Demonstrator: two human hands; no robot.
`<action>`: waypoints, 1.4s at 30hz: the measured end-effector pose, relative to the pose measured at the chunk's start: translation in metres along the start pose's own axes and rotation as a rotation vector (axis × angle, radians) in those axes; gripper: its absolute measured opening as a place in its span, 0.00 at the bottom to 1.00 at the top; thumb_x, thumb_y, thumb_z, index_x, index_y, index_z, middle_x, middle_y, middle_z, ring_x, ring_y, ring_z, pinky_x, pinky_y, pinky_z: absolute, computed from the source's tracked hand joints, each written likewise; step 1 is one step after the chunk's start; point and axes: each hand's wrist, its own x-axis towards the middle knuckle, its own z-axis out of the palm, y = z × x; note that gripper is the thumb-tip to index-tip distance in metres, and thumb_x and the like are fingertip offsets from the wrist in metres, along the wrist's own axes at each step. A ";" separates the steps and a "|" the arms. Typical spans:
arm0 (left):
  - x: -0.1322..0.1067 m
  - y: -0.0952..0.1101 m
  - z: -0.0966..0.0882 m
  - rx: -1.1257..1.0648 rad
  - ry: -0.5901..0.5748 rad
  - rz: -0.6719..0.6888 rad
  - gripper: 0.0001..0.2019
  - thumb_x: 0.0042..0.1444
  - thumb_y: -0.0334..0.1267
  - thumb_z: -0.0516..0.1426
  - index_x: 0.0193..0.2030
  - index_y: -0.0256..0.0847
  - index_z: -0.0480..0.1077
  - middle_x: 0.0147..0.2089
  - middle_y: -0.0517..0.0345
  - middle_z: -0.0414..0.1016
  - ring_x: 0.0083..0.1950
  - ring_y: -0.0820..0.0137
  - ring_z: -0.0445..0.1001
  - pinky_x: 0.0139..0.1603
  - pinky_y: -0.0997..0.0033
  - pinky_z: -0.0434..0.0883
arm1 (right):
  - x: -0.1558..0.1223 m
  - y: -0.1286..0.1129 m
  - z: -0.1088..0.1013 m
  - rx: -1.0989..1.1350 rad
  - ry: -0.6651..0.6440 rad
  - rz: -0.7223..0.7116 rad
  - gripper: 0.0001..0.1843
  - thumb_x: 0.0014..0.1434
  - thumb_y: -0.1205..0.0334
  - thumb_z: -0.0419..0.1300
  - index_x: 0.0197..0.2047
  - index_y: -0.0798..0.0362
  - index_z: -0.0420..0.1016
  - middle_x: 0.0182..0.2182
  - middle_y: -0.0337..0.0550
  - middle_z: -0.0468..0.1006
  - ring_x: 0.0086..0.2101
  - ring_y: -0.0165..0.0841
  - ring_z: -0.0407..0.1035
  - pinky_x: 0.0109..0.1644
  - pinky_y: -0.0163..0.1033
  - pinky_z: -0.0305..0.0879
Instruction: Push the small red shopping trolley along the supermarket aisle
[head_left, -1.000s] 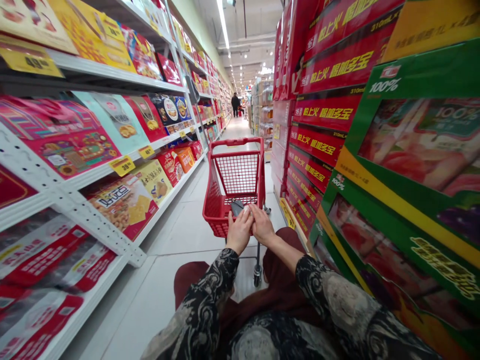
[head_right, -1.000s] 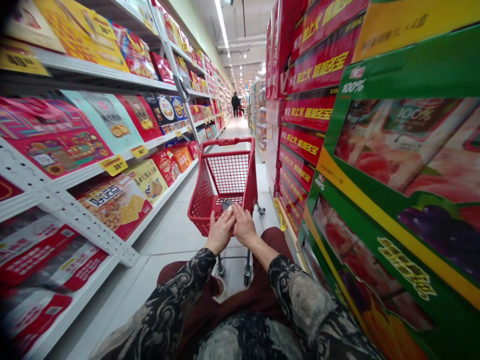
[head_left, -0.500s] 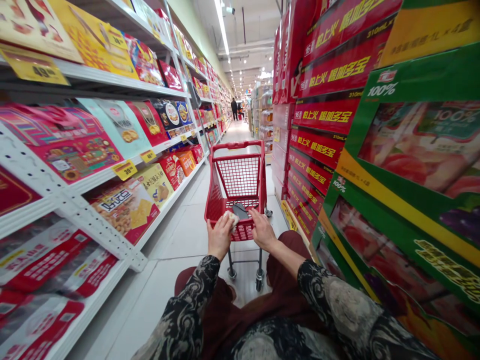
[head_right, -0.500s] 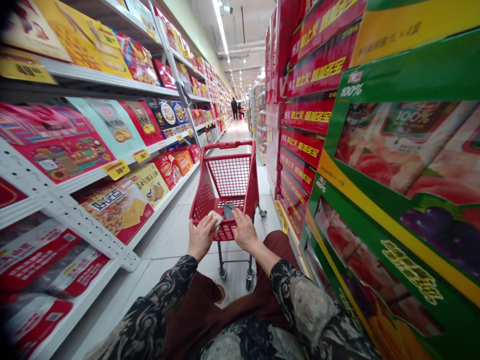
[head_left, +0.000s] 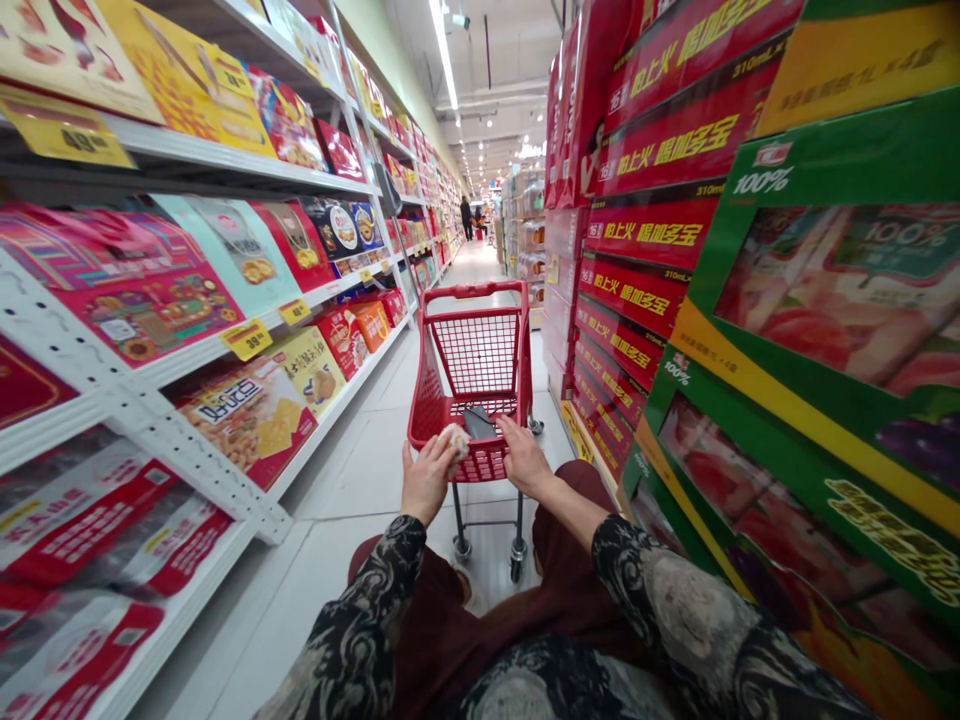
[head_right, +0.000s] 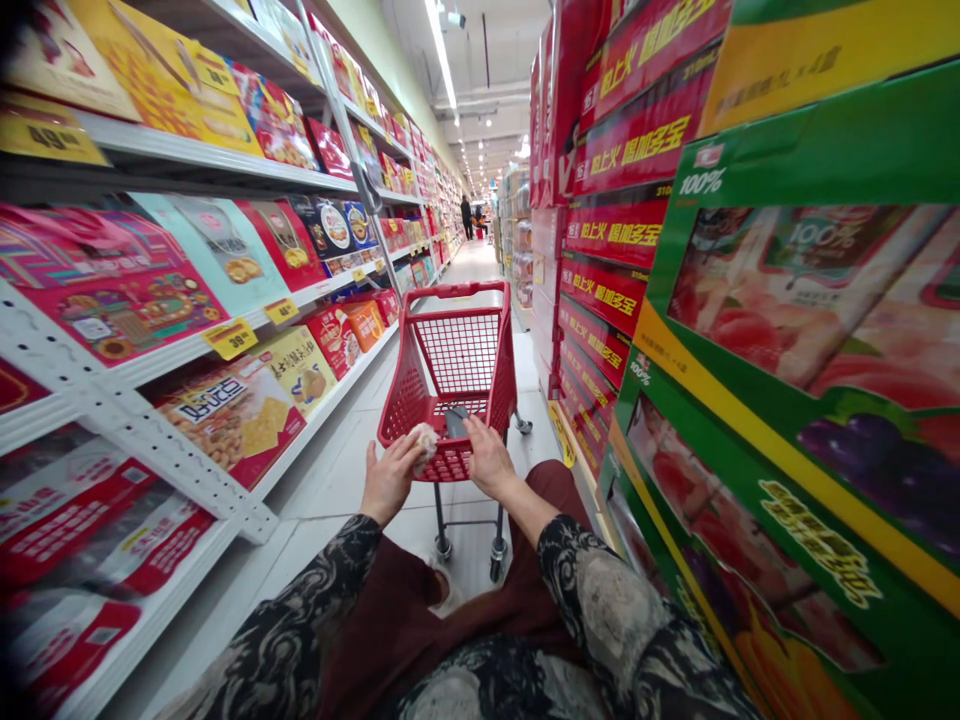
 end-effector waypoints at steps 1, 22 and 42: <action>-0.002 -0.007 0.000 0.004 0.011 -0.031 0.17 0.57 0.31 0.47 0.50 0.51 0.67 0.63 0.57 0.61 0.60 0.62 0.63 0.62 0.37 0.44 | 0.000 0.000 0.000 -0.011 -0.009 0.007 0.39 0.44 0.78 0.48 0.62 0.62 0.55 0.60 0.57 0.58 0.60 0.40 0.52 0.61 0.51 0.51; 0.011 0.024 0.006 0.045 -0.055 -0.086 0.22 0.59 0.34 0.43 0.61 0.47 0.58 0.65 0.51 0.56 0.64 0.58 0.57 0.62 0.39 0.47 | -0.003 -0.012 -0.004 -0.111 -0.071 0.076 0.37 0.45 0.77 0.50 0.61 0.57 0.57 0.61 0.53 0.57 0.60 0.40 0.49 0.61 0.53 0.47; 0.011 0.020 0.000 0.063 -0.059 -0.214 0.22 0.58 0.35 0.44 0.60 0.45 0.59 0.66 0.48 0.55 0.63 0.58 0.58 0.60 0.40 0.52 | -0.005 -0.005 -0.001 -0.119 -0.071 0.054 0.35 0.47 0.76 0.50 0.61 0.62 0.58 0.61 0.56 0.57 0.61 0.42 0.48 0.61 0.54 0.49</action>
